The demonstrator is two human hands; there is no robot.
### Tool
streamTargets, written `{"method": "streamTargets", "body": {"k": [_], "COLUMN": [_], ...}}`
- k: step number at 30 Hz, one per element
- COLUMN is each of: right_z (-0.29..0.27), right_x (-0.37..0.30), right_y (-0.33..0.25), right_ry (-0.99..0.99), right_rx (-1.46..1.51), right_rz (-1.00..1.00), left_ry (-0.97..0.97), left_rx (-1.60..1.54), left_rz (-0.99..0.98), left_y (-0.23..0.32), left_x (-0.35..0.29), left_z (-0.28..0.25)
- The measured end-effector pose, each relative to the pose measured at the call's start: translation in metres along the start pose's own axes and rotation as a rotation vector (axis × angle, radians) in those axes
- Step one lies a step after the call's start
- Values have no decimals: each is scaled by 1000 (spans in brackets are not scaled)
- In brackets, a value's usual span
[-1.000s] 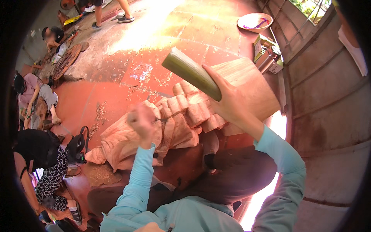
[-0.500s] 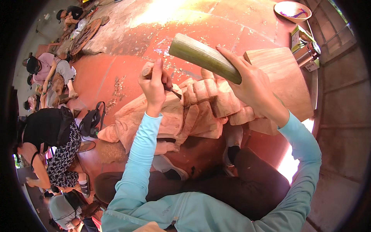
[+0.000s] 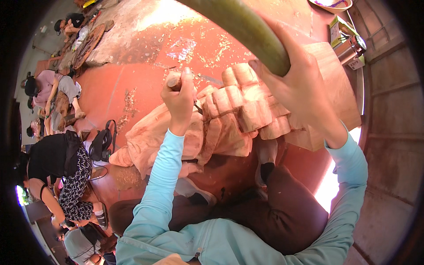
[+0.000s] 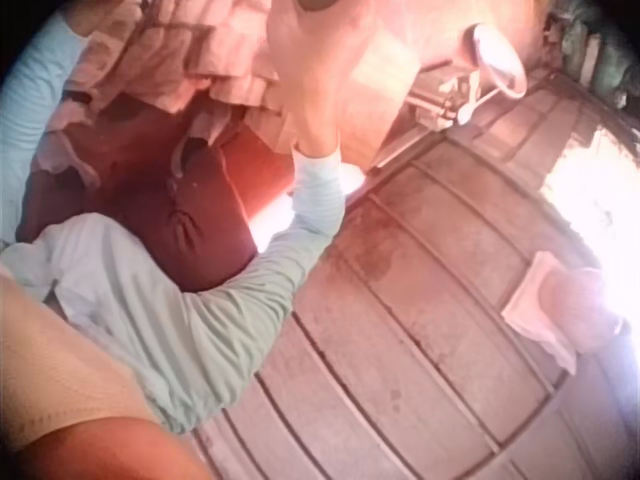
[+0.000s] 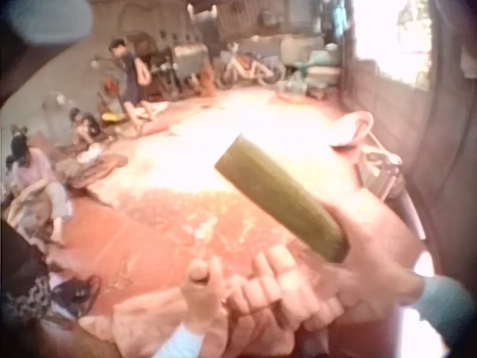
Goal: The person carves a large wooden sculpture using a chisel and a wooden mallet. They repeatedly position the chisel on the wood and strike it with the mallet to shape the piece.
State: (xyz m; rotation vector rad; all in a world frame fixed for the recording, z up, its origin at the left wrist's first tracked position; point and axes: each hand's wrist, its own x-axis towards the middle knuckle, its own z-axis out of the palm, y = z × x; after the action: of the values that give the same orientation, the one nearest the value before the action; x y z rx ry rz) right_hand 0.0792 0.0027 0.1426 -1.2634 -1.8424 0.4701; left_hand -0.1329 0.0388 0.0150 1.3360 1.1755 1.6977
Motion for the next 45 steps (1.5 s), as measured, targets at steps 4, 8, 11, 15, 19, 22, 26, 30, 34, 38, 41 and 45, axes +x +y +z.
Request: {"method": "streamTargets", "body": {"k": [4,8,11,15,19,22,26,30,34,38,41,45], "right_z": [10,10,15,16,16,17,21,24,21,10,11,-7], "right_x": [-2,1,4,3,2,4,-5,-10,-18,-13,6,16], "right_y": [14,18,13,15,16,23,24,26,33,28,-12,5], "right_ry": [-59,-132,139,-23,-109,42,-206,-213,-67,-63,69,68], "right_rx": [-301,-561,-184,-548,-527,-244,-693,-404,-248,-211,-392,-419], "right_rz": [-92,-243,-153,-335,-262,-248,-322,-154,-76,-40,-217,-452], "left_ry": [-50,-47,-59,-48,-45,-65,-104,-15,71,110,112,99], "left_rx": [49,2,-41,-12,6,-63,-101,7,-181,-190,-178,-194], "left_rz": [30,-41,2,3,-42,-41,-96,395,42,-37,-32,5], "left_y": [2,0,-6,-9,-6,-7,1,-3,18,15,15,13], "left_x": [-3,-7,-4,-5,-5,-5,-4,-21,5,12,11,9], "left_z": [5,1,1,0,-1,2,-2,-15,-4,-3,-4,-3]}}
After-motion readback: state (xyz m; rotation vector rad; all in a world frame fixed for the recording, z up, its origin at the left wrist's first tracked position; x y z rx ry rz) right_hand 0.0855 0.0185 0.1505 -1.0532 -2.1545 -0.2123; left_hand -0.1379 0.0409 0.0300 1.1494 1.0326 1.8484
